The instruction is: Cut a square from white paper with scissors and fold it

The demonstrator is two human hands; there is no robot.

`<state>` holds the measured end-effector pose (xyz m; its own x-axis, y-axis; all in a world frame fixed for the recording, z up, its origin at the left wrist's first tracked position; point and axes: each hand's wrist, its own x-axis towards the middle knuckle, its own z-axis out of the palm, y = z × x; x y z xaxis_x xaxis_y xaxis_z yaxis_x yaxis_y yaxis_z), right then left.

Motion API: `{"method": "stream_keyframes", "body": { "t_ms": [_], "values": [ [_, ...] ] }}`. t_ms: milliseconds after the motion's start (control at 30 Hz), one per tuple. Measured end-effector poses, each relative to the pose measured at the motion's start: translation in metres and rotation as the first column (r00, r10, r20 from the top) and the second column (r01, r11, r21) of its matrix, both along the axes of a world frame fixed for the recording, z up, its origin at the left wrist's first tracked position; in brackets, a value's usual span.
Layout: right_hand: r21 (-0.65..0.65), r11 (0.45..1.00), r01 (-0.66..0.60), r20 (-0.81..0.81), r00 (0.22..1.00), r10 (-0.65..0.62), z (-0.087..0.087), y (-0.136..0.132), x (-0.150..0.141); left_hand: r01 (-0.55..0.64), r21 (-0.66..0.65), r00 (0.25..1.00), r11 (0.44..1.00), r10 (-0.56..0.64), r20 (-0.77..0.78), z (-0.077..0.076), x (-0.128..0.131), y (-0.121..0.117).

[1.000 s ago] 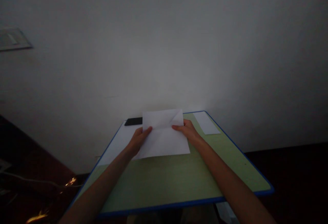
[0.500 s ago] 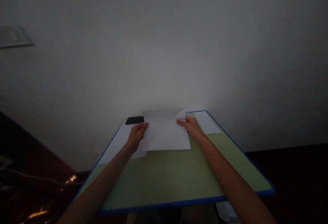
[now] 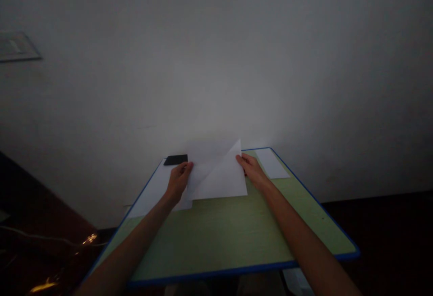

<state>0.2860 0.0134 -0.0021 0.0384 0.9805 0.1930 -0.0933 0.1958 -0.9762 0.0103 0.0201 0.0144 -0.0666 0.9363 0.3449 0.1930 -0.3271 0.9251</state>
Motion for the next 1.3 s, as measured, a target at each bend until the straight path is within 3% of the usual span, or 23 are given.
{"method": "stream_keyframes", "body": {
  "t_ms": [333, 600, 700, 833, 933, 1000, 1100, 1233, 1300],
  "values": [
    [-0.053, 0.997, -0.048, -0.167, 0.985, 0.039, 0.004, -0.007, -0.013, 0.034, -0.005, 0.999, 0.999, -0.034, 0.014, -0.001, 0.000, 0.001],
    [-0.014, 1.000, -0.001, -0.082, 0.997, 0.000, -0.004, -0.001, -0.015, 0.071, -0.151, 0.988, 0.986, -0.048, 0.148, -0.007, -0.002, 0.002],
    [-0.014, 1.000, 0.019, -0.050, 0.999, -0.020, -0.004, 0.000, -0.014, 0.140, -0.290, 0.978, 0.947, -0.086, 0.192, -0.004, -0.001, -0.002],
    [0.001, 0.989, 0.150, -0.015, 0.989, -0.149, -0.003, 0.001, -0.012, 0.270, -0.396, 0.959, 0.878, -0.207, 0.195, 0.001, -0.002, -0.007],
    [0.014, 0.964, 0.264, -0.047, 0.964, -0.263, -0.001, 0.000, -0.012, 0.413, -0.439, 0.900, 0.798, -0.285, 0.330, 0.003, -0.001, -0.010],
    [0.050, 0.958, 0.282, -0.065, 0.958, -0.279, 0.001, -0.002, -0.014, 0.483, -0.431, 0.841, 0.762, -0.268, 0.470, 0.003, 0.001, -0.011],
    [0.087, 0.968, 0.237, -0.046, 0.971, -0.234, 0.001, -0.005, -0.017, 0.495, -0.417, 0.770, 0.762, -0.162, 0.617, 0.006, 0.004, -0.011],
    [0.087, 0.978, 0.188, 0.048, 0.980, -0.193, 0.000, -0.009, -0.023, 0.478, -0.427, 0.685, 0.768, -0.022, 0.728, 0.013, 0.003, -0.012],
    [0.189, 0.968, 0.168, 0.112, 0.975, -0.191, 0.000, -0.012, -0.026, 0.458, -0.436, 0.669, 0.775, 0.023, 0.743, 0.015, 0.001, -0.011]
  ]
}}
